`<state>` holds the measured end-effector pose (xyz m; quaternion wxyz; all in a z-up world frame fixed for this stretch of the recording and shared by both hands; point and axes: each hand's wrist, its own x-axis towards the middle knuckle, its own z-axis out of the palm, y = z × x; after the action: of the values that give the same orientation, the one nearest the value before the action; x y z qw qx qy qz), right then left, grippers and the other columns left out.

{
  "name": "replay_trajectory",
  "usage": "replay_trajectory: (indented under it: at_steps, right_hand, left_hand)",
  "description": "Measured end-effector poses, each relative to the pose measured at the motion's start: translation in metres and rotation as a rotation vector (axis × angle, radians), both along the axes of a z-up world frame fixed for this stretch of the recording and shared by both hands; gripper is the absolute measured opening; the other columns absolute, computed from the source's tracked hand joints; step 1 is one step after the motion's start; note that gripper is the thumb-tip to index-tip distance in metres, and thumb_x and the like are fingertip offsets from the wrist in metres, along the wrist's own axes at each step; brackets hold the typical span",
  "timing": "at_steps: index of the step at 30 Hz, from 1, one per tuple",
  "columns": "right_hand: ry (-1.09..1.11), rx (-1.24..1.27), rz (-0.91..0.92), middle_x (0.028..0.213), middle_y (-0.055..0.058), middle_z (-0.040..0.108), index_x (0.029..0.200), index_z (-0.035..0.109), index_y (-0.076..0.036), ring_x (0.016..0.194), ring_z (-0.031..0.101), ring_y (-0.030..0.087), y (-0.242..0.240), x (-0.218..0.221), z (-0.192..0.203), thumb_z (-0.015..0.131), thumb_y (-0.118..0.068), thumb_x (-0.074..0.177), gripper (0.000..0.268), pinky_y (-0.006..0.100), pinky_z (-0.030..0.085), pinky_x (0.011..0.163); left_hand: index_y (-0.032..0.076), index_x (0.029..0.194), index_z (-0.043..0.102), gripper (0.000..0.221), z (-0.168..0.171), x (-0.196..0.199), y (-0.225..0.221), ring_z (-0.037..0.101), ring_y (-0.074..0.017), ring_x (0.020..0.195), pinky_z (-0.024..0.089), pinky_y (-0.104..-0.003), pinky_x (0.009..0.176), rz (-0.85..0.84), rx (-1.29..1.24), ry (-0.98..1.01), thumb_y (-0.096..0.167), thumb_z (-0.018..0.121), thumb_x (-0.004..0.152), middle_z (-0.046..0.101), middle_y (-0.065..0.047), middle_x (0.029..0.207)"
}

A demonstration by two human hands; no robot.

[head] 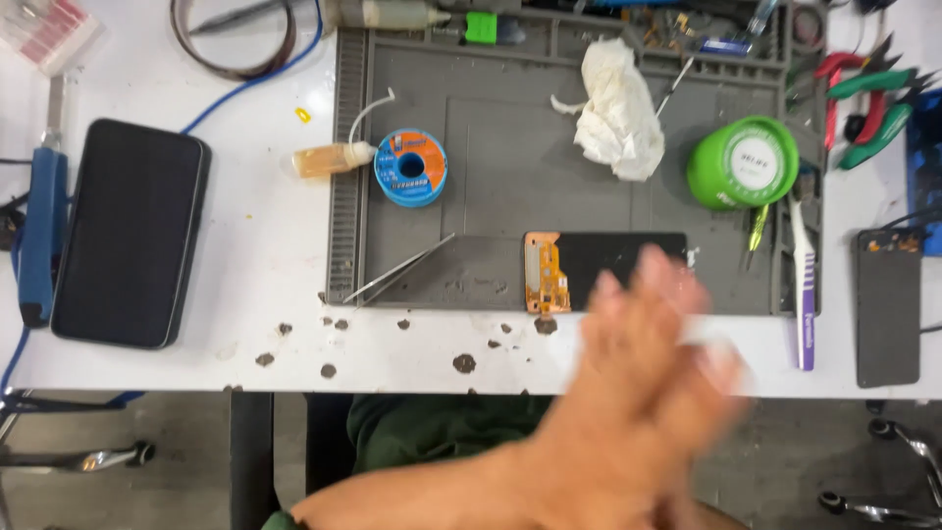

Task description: Soldering a flex cable onto a mobile phone screen component using a soldering iron and tweezers.

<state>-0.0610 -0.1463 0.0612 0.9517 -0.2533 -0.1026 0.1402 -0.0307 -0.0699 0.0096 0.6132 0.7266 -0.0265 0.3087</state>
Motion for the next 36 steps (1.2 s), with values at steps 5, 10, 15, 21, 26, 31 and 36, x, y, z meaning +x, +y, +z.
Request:
replay_trajectory:
  at_steps: [5,10,15,21,26,31,36]
  right_hand:
    - [-0.489,-0.983,-0.343,0.168,0.011,0.039,0.152,0.047,-0.009,0.14,0.053,0.023,0.022,0.18,-0.041,0.033,-0.055,0.11,0.064,0.033,0.046,0.114]
    - [-1.403,-1.717,-0.379,0.14,0.019,0.057,0.149,0.058,-0.001,0.109,0.056,0.035,0.053,0.235,-0.042,0.076,-0.024,0.103,0.055,0.047,0.051,0.089]
    - [-1.424,-1.435,-0.565,0.104,0.015,0.077,0.107,0.079,0.005,0.092,0.067,0.032,0.048,0.216,-0.034,0.077,0.012,0.102,0.009,0.041,0.051,0.086]
    - [-1.377,-1.297,-0.079,0.112,0.028,0.057,0.09,0.065,0.004,0.105,0.059,0.046,-0.005,0.114,-0.052,0.062,-0.028,0.093,0.032,0.051,0.052,0.092]
    - [-1.156,-1.02,-0.149,0.109,0.026,0.069,0.098,0.068,-0.005,0.103,0.079,0.046,-0.033,0.101,-0.077,0.064,-0.024,0.095,0.02,0.045,0.075,0.088]
    - [-0.848,-1.241,-0.729,0.111,0.046,0.063,0.104,0.058,0.002,0.09,0.074,0.046,-0.028,0.084,-0.094,0.052,-0.001,0.095,0.011,0.041,0.063,0.072]
    - [-1.452,-1.249,-0.02,0.177,-0.002,0.009,0.17,0.013,-0.018,0.167,0.006,0.025,-0.051,0.058,-0.15,0.012,-0.057,0.115,0.067,0.059,0.007,0.136]
  left_hand:
    - [0.018,0.156,0.041,0.05,-0.01,-0.021,-0.009,0.065,-0.0377,0.138,0.052,-0.037,0.106,-0.263,0.024,0.188,0.039,0.05,0.112,0.033,-0.03,0.172]
    - [0.005,0.137,0.056,0.034,-0.002,-0.012,0.016,0.079,-0.0217,0.104,0.063,-0.032,0.087,-0.149,-0.178,0.212,0.008,0.056,0.102,0.075,-0.006,0.103]
    - [-0.002,0.137,0.054,0.039,0.014,-0.002,0.048,0.067,-0.0318,0.127,0.059,-0.043,0.106,0.024,-0.294,0.085,0.022,0.049,0.107,0.064,-0.018,0.139]
    - [-0.008,0.153,0.034,0.069,0.004,-0.006,0.037,0.038,-0.0361,0.154,0.032,-0.047,0.13,0.011,-0.461,0.06,0.048,0.028,0.115,0.037,-0.028,0.161]
    - [0.003,0.117,0.06,0.037,-0.012,-0.035,0.02,0.056,-0.0131,0.099,0.047,-0.031,0.091,-0.451,-0.895,0.343,0.036,0.044,0.111,0.061,-0.003,0.107]
    - [-0.002,0.149,0.045,0.056,0.002,-0.035,0.032,0.053,-0.0228,0.133,0.045,-0.036,0.112,-0.33,-0.657,0.305,0.036,0.045,0.108,0.057,-0.019,0.145]
    - [0.008,0.16,0.027,0.086,-0.013,-0.026,0.005,0.032,-0.043,0.155,0.025,-0.053,0.129,-0.292,-1.128,0.044,0.068,0.055,0.104,0.034,-0.023,0.164]
